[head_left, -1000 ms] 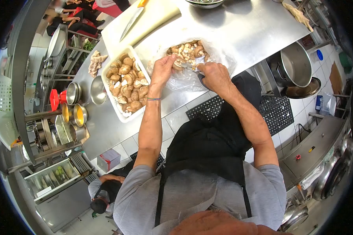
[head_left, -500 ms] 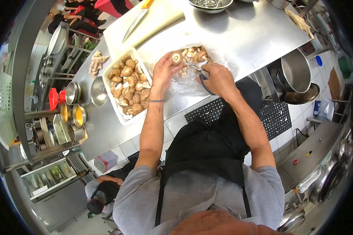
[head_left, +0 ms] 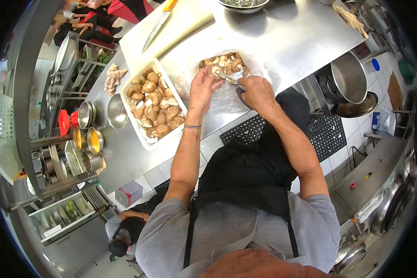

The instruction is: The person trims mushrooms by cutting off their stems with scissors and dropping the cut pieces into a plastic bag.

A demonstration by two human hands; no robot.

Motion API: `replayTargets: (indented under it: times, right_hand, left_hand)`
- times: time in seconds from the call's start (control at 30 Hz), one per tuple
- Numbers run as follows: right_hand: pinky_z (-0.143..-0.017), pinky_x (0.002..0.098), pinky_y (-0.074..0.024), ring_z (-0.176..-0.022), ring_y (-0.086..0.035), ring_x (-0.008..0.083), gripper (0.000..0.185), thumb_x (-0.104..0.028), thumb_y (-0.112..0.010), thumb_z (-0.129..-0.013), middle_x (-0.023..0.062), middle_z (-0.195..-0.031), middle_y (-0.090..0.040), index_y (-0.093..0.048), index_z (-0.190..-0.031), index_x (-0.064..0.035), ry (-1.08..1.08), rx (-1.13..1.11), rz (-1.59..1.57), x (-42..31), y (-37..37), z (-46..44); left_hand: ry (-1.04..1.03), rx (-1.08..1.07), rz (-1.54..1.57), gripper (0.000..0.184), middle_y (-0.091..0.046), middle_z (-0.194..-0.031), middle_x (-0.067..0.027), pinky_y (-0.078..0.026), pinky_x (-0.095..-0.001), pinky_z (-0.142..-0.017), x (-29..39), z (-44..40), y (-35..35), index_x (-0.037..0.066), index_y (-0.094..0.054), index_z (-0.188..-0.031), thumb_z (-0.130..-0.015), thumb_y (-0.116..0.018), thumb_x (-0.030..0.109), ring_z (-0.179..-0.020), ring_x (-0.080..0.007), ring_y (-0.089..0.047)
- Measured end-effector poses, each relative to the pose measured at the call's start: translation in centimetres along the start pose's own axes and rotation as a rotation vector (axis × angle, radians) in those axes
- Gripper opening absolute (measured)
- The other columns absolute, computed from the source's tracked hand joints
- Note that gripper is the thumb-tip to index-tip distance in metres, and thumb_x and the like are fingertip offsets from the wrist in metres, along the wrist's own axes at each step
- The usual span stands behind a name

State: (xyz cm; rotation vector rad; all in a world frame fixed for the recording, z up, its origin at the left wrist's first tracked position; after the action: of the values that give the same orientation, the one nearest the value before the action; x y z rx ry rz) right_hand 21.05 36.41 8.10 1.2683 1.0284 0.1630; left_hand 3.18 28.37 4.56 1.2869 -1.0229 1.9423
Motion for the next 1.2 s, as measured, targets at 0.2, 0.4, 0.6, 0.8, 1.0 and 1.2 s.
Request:
replayTargets:
  times: [0.2, 0.4, 0.6, 0.8, 1.0, 1.2]
  right_hand:
    - [-0.074, 0.0451, -0.0581, -0.08, -0.073, 0.0364, 0.024, -0.019, -0.083, -0.076, 0.0205, -0.079, -0.073, -0.079, -0.096, -0.0051, 0.014, -0.059, -0.24, -0.6, 0.6, -0.2]
    - [-0.066, 0.0444, -0.0528, -0.068, -0.068, 0.0377, 0.03, -0.024, -0.088, -0.077, 0.0192, -0.071, -0.068, -0.076, -0.092, -0.0017, -0.12, -0.226, -0.485, -0.8, -0.3, -0.2]
    - [-0.073, 0.0485, -0.0568, -0.076, -0.071, 0.0391, 0.035, -0.029, -0.086, -0.077, 0.0215, -0.08, -0.072, -0.076, -0.099, -0.0034, 0.002, 0.119, -0.136, -1.5, -0.9, 0.3]
    - [-0.067, 0.0445, -0.0542, -0.071, -0.069, 0.0381, 0.028, -0.022, -0.086, -0.076, 0.0207, -0.076, -0.07, -0.076, -0.094, -0.0031, -0.008, 0.089, -0.286, -1.0, -2.0, 0.6]
    - [-0.055, 0.0366, -0.0514, -0.057, -0.064, 0.0183, 0.031, -0.028, -0.087, -0.081, 0.0075, -0.061, -0.064, -0.076, -0.094, -0.0029, -0.115, -0.193, -0.565, -1.0, -1.8, -0.1]
    - [-0.043, 0.0225, -0.0425, -0.055, -0.056, 0.0071, 0.046, -0.042, -0.085, -0.084, -0.0023, -0.062, -0.056, -0.072, -0.103, -0.0031, -0.373, -0.496, -1.078, -1.7, 0.1, -0.2]
  left_hand:
    - [0.053, -0.054, 0.059, 0.041, -0.062, -0.132, -0.0181, -0.059, -0.0417, -0.098, 1.5, 0.7, 0.6, -0.011, -0.046, -0.142, -0.108, -0.046, 0.013, -0.115, -0.0256, -0.066]
    - [-0.028, -0.042, 0.074, 0.041, -0.063, -0.13, -0.0185, -0.061, -0.0355, -0.091, 2.2, 0.7, 0.8, -0.01, -0.047, -0.141, -0.106, -0.047, 0.01, -0.107, -0.0245, -0.069]
    - [-0.212, 0.115, -0.236, 0.039, -0.06, -0.131, -0.0188, -0.062, -0.0331, -0.087, 1.8, 1.8, -0.8, -0.011, -0.047, -0.139, -0.107, -0.05, 0.011, -0.108, -0.0219, -0.067]
    - [-0.232, 0.166, -0.193, 0.037, -0.06, -0.127, -0.0202, -0.062, -0.0356, -0.089, -0.5, 1.9, -1.0, -0.011, -0.046, -0.137, -0.107, -0.05, 0.011, -0.111, -0.024, -0.066]
    - [-0.115, 0.139, -0.001, 0.034, -0.062, -0.126, -0.0183, -0.062, -0.0363, -0.09, -0.7, 0.9, 0.3, -0.01, -0.049, -0.135, -0.106, -0.044, 0.006, -0.108, -0.0255, -0.068]
    - [-0.081, 0.165, 0.09, 0.034, -0.062, -0.127, -0.0185, -0.061, -0.0377, -0.091, 1.1, 0.4, 1.5, -0.01, -0.05, -0.135, -0.107, -0.044, 0.01, -0.108, -0.0269, -0.068]
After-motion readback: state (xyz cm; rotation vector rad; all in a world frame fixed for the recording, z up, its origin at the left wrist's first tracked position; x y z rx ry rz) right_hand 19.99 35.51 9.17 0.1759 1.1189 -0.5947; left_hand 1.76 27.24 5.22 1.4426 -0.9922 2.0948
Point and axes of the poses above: each hand's wrist, its own z-axis away from the middle knuckle, its own y-axis out of the back of the hand, x = y × z, the point moved 3 cm from there along -z, towards the middle knuckle
